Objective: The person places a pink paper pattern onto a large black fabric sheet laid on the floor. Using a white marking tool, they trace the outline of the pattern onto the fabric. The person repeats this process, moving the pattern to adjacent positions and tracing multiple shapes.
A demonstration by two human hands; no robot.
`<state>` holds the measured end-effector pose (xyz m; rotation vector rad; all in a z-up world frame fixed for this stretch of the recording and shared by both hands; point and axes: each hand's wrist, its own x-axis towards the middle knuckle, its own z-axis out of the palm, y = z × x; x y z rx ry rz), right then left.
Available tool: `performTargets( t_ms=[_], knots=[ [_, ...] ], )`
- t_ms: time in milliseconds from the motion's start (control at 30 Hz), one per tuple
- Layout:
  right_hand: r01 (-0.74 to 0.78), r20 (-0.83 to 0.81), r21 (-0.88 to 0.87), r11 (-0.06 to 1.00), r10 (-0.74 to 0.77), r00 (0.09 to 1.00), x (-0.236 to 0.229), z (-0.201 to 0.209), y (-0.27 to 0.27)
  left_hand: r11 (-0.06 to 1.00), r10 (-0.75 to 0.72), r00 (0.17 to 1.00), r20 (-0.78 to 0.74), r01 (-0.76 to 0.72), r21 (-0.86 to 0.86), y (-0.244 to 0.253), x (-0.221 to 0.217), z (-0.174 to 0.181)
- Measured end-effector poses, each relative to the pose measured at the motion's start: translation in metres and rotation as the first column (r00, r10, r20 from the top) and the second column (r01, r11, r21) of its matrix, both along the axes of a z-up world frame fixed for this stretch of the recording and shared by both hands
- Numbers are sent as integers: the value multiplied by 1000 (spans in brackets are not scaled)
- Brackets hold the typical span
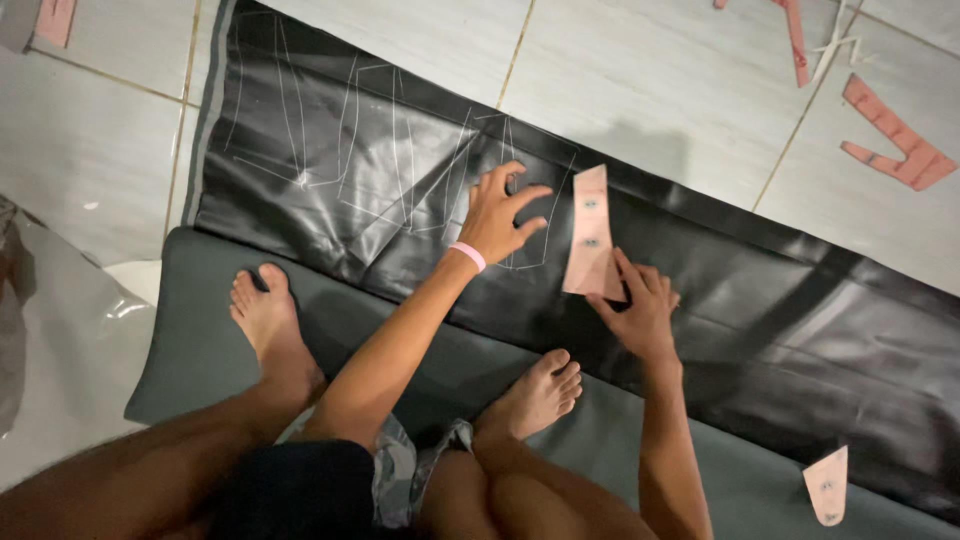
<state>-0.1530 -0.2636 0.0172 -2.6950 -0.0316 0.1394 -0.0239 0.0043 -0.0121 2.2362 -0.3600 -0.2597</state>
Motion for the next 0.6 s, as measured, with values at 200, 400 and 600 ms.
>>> performTargets(
  t_ms=[200,400,600],
  knots=[
    [82,90,-103,991,-73,993,1,-17,23,977,-102,990,-96,118,178,-17,-8,13],
    [112,101,-116,987,-101,990,1,-19,28,974,-116,990,-79,129,187,-15,-6,11],
    [113,71,-98,989,-106,992,2,-20,28,967,-137,983,-124,160,199,-15,-4,17]
  ],
)
